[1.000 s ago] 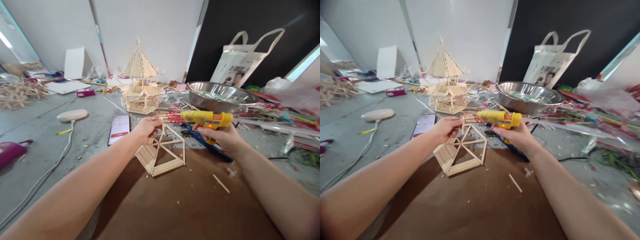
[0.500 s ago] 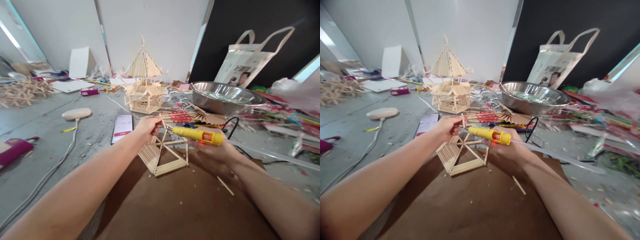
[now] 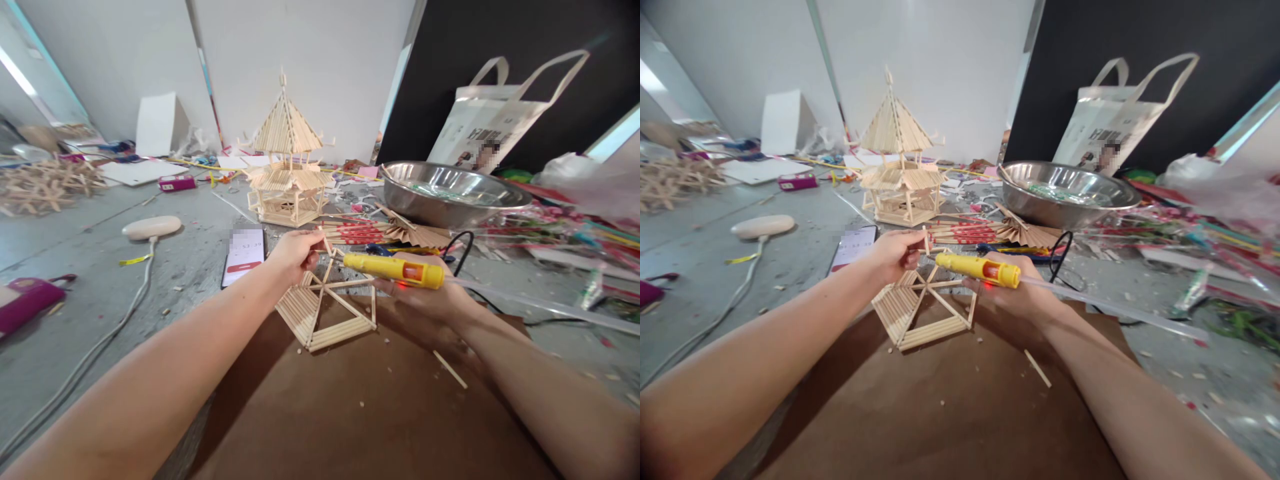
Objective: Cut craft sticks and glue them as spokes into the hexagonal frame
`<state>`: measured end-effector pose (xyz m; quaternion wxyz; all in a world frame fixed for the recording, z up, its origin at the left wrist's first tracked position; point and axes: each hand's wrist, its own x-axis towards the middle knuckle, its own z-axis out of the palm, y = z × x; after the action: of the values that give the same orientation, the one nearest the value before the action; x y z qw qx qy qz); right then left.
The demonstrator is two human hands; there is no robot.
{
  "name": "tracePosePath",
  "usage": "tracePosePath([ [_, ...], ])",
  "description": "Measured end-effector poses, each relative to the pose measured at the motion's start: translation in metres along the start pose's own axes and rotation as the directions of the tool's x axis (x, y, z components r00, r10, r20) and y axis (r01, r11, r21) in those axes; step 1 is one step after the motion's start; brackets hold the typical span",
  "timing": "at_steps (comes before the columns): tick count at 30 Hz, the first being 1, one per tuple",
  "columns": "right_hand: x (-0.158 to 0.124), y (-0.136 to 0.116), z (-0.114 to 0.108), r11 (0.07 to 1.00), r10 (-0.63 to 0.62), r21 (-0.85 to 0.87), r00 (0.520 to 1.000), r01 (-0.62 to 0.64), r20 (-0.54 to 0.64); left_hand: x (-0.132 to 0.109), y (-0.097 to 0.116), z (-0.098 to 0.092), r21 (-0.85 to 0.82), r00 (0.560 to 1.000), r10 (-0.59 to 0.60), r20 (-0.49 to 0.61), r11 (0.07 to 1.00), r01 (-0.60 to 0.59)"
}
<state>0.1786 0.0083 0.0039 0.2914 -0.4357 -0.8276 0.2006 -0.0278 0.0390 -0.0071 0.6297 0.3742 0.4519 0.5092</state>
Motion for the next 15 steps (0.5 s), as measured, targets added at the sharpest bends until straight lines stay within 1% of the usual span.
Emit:
tracePosePath([
  [4, 0.0003, 0.0006, 0.0000, 1.000, 0.015, -0.011, 1.000, -0.015, 0.000, -0.0005, 0.0008, 0.0002, 0.011, 1.000, 0.007, 0.002, 1.000, -0.007],
  [10, 0.0006, 0.0022, 0.0000, 1.000, -0.004, 0.004, 1.000, 0.004, -0.005, -0.0019, 0.0019, 0.0005, 0.022, 1.000, 0.005, 0.007, 1.000, -0.005],
  [15, 0.0007, -0.0028, -0.0012, 1.000, 0.028, 0.012, 0.999, -0.028, -0.019, -0.0030, 0.0027, 0.0011, 0.020, 1.000, 0.013, 0.006, 1.000, -0.013],
])
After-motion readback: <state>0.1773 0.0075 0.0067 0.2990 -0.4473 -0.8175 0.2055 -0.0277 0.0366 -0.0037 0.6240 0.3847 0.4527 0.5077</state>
